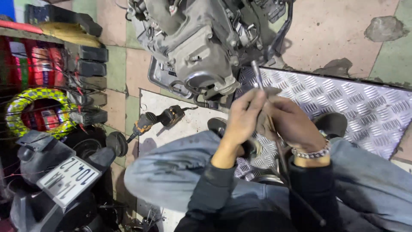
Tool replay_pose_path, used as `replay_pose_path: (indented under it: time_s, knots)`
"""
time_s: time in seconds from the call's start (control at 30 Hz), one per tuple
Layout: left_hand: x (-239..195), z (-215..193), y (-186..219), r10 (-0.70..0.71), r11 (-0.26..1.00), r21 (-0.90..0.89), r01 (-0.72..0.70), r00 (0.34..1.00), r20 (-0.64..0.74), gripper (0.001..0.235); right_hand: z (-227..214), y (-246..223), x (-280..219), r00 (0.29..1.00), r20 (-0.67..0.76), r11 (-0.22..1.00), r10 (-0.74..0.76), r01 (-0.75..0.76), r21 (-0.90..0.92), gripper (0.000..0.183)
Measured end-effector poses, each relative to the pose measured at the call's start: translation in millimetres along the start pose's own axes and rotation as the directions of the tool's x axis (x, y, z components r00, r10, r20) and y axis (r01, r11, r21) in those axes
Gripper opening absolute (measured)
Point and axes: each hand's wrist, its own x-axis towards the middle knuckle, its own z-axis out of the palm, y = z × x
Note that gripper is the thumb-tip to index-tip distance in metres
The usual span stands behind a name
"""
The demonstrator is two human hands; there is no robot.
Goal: The person sits on the workshop floor repairing a motorcycle engine. They loosen and remove fasteners from the engine casing by hand, use a T-handle wrench on bolts, handle small engine parts, and use a screwdriver on the engine cover near the end.
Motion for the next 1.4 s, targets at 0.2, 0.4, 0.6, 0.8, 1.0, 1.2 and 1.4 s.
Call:
replay_pose_path:
  time_s: [0.2, 0.4, 0.6, 0.8, 1.0, 1.2, 1.4]
  knots:
    - [4.4, 19.2, 18.1, 0.019, 0.948, -0.311, -0.066, 0.989, -0.150, 0.049, 21.3, -11.5, -74.1, 0.930, -0.345, 0.958, 0.128, -0.207, -0.200, 0.045]
    - [11.7, 18.7, 31.0, -0.121, 0.873, -0.488, 0.010, 0.973, -0.195, 0.047, 43.4, 26.4, -174.6, 0.977, -0.079, 0.979, -0.200, 0.197, -0.054, 0.099]
    - [16.9, 11.9, 30.9, -0.074, 0.826, -0.563, -0.015, 0.988, -0.135, 0.045, 52.7, 60.9, -168.2, 0.927, -0.207, 0.939, -0.313, 0.335, 0.083, 0.088]
    - [19.1, 6.9, 31.0, -0.036, 0.770, -0.638, -0.025, 0.996, -0.082, 0.040, 96.1, 27.0, -155.6, 0.907, -0.285, 0.944, -0.310, 0.256, -0.211, 0.070]
    - [21.6, 8.0, 17.3, -0.028, 0.715, -0.698, -0.039, 0.996, -0.084, 0.044, 108.1, 24.4, -153.3, 0.888, -0.396, 0.972, -0.235, 0.209, -0.107, 0.049]
    - [18.5, 2.4, 21.3, -0.035, 0.698, -0.715, -0.027, 0.997, -0.071, 0.041, 137.0, 1.5, -151.3, 0.932, -0.301, 0.963, -0.204, 0.245, 0.107, 0.047]
    - [6.0, -11.7, 16.1, 0.016, 0.808, -0.590, 0.010, 0.999, 0.040, 0.044, 117.5, -18.5, -163.7, 0.915, -0.332, 0.565, -0.229, -0.153, -0.811, 0.058]
